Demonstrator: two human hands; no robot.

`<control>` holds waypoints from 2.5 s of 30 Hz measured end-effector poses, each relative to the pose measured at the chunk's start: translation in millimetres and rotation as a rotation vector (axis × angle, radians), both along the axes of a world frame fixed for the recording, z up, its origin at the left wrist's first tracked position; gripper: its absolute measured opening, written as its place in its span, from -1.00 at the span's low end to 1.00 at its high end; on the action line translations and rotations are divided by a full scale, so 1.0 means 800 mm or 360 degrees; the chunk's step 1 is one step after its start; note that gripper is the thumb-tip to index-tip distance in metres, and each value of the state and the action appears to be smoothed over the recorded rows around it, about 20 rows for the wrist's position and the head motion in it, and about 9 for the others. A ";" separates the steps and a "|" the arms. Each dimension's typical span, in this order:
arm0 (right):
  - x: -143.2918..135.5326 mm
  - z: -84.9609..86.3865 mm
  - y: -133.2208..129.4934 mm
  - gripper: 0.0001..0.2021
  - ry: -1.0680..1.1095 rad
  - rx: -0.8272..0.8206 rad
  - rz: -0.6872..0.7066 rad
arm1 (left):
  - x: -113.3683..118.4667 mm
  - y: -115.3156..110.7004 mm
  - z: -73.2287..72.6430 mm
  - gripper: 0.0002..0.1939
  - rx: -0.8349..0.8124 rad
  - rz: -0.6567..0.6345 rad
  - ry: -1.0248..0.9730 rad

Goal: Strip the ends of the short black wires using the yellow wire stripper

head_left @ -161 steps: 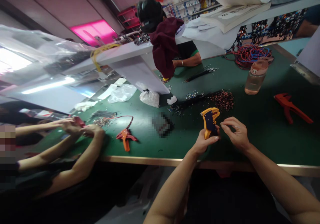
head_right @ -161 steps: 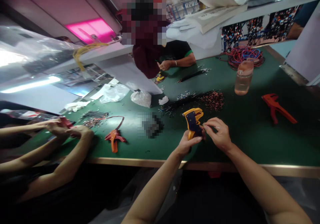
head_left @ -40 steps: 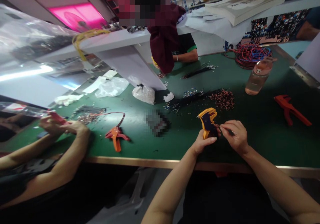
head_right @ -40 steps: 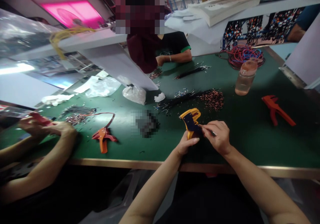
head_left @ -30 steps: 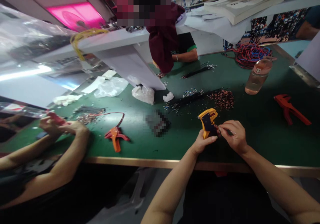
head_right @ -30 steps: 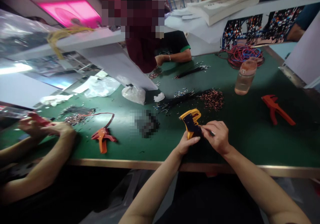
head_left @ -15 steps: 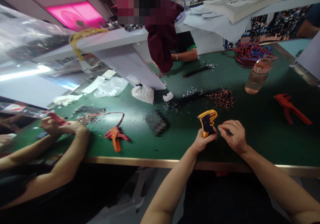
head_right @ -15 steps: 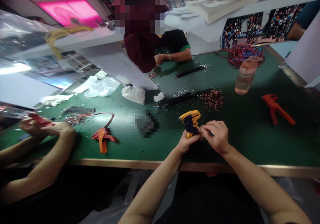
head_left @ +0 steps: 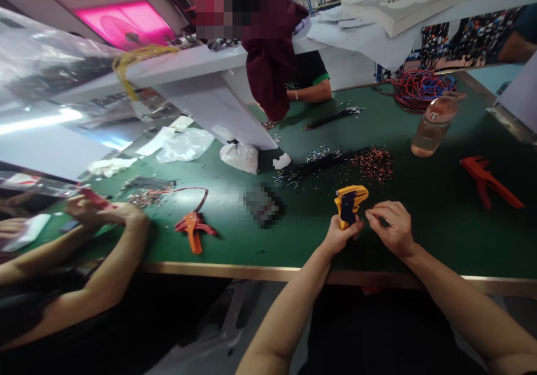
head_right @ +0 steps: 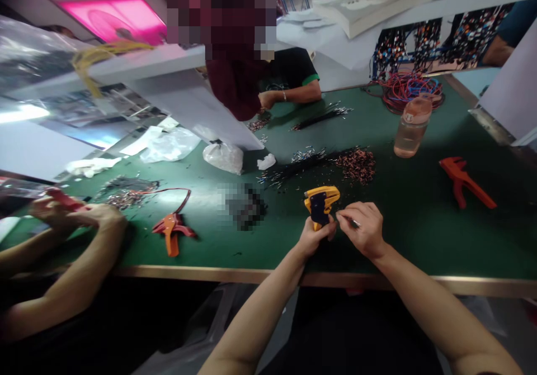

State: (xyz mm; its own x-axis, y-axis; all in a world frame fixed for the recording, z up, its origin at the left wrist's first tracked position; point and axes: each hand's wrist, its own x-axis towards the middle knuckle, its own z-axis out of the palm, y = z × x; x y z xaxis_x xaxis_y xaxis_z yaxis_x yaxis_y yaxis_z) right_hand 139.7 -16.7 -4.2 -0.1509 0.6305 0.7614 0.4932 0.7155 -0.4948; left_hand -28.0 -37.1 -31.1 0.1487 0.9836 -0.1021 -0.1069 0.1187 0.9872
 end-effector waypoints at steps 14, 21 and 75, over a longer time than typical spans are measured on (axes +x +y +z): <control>0.007 -0.004 0.013 -0.77 0.1107 -0.0894 0.0182 | -0.008 0.001 -0.003 -0.41 -0.0084 -0.0220 -0.0475; 0.004 -0.007 0.019 -0.73 0.1357 -0.1155 0.0182 | -0.007 -0.006 0.004 -0.37 -0.0159 -0.0462 -0.0459; 0.001 -0.017 0.013 -0.76 0.0687 -0.0806 0.0035 | -0.003 -0.003 0.007 -0.42 -0.0004 -0.0049 -0.0556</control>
State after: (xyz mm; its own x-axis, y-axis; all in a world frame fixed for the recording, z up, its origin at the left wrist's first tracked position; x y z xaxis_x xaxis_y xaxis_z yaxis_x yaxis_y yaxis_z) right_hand 140.7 -6.5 -17.9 0.0840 0.9265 0.3669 0.1634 0.3504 -0.9222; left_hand -30.2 -39.6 -25.6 0.2050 0.9778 -0.0424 -0.4346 0.1298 0.8912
